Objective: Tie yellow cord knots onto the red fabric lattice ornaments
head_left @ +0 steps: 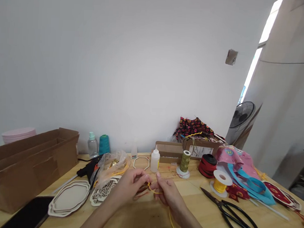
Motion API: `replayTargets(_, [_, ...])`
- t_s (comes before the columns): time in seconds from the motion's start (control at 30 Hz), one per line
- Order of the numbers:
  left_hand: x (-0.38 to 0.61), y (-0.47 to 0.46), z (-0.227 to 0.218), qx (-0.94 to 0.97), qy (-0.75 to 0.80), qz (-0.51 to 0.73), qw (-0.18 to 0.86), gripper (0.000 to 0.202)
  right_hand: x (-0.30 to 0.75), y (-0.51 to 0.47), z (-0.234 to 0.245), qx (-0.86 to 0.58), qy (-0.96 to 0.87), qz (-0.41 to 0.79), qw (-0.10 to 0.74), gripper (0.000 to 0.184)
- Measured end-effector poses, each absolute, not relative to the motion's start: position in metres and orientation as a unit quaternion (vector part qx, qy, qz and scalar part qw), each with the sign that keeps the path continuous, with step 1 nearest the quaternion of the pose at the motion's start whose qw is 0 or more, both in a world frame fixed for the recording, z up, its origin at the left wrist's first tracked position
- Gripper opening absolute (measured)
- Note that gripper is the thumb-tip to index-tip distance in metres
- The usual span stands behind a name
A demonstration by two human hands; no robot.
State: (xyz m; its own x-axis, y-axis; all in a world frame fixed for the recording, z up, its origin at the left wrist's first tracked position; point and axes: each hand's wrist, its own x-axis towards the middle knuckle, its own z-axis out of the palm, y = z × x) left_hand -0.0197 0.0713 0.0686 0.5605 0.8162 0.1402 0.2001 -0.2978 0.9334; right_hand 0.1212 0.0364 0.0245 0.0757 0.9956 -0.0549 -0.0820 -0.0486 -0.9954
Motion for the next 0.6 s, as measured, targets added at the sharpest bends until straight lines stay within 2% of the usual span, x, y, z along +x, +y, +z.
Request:
replayTargets(0.23, [-0.033, 0.044, 0.044, 0.841, 0.338, 0.245, 0.345, 0.029, 0.108, 0.039, 0.004, -0.552, -0.494, 0.527, 0.418, 0.049])
replayTargets(0.43, [-0.038, 0.029, 0.036, 0.900, 0.251, 0.220, 0.281, 0.020, 0.109, 0.041, -0.002, -0.589, -0.479, 0.510, 0.403, 0.038])
replayTargets(0.6, [-0.040, 0.025, 0.028, 0.926, 0.247, 0.254, 0.132, 0.019, 0.114, 0.037, 0.005, -0.558, -0.456, 0.521, 0.456, 0.033])
